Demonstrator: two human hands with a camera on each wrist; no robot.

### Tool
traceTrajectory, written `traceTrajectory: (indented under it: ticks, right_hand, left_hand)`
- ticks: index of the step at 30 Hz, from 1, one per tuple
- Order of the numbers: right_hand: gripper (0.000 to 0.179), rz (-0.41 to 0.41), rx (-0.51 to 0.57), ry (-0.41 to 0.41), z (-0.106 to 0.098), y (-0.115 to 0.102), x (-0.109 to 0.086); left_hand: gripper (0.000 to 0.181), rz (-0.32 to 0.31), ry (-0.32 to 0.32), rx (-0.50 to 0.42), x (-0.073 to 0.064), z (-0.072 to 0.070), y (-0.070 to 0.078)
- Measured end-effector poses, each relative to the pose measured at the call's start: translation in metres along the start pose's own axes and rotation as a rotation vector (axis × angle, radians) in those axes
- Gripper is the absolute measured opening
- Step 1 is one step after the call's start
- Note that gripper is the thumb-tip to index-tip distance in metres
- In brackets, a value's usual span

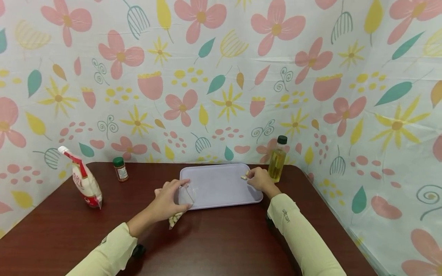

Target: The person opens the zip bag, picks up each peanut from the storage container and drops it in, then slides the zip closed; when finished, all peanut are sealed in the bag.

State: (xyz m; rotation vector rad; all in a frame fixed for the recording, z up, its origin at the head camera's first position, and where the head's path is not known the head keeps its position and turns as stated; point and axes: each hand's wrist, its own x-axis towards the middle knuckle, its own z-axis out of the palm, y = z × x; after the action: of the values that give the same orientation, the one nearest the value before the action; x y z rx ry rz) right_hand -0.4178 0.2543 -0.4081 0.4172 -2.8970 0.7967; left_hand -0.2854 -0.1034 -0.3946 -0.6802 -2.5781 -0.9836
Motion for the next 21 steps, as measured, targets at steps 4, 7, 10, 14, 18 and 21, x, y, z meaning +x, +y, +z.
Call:
traceTrajectory:
  ticks: [4, 7, 10, 14, 18, 21]
  right_hand:
    - [0.022, -0.015, 0.016, -0.035, 0.003, 0.001, 0.007]
    - [0.024, -0.021, 0.022, -0.048, 0.006, 0.002, 0.010]
    - [0.025, -0.035, 0.017, -0.057, 0.007, 0.002, 0.013]
    - [0.026, -0.041, -0.001, -0.084, 0.010, 0.000, 0.018]
    - [0.026, -0.004, -0.040, -0.103, 0.014, -0.001, 0.022]
    - [0.024, 0.023, -0.057, -0.103, 0.015, -0.002, 0.024]
  left_hand:
    - [0.072, 0.005, -0.005, -0.009, -0.002, 0.001, -0.002]
    - [0.073, 0.010, -0.015, -0.015, -0.004, 0.002, -0.002]
    - [0.072, 0.009, -0.018, -0.020, -0.005, 0.003, -0.002]
    - [0.073, 0.016, -0.014, -0.006, -0.006, 0.002, -0.002]
    - [0.073, 0.028, -0.016, 0.013, -0.005, 0.001, -0.001]
    - [0.073, 0.033, -0.014, 0.018, -0.005, 0.000, -0.002]
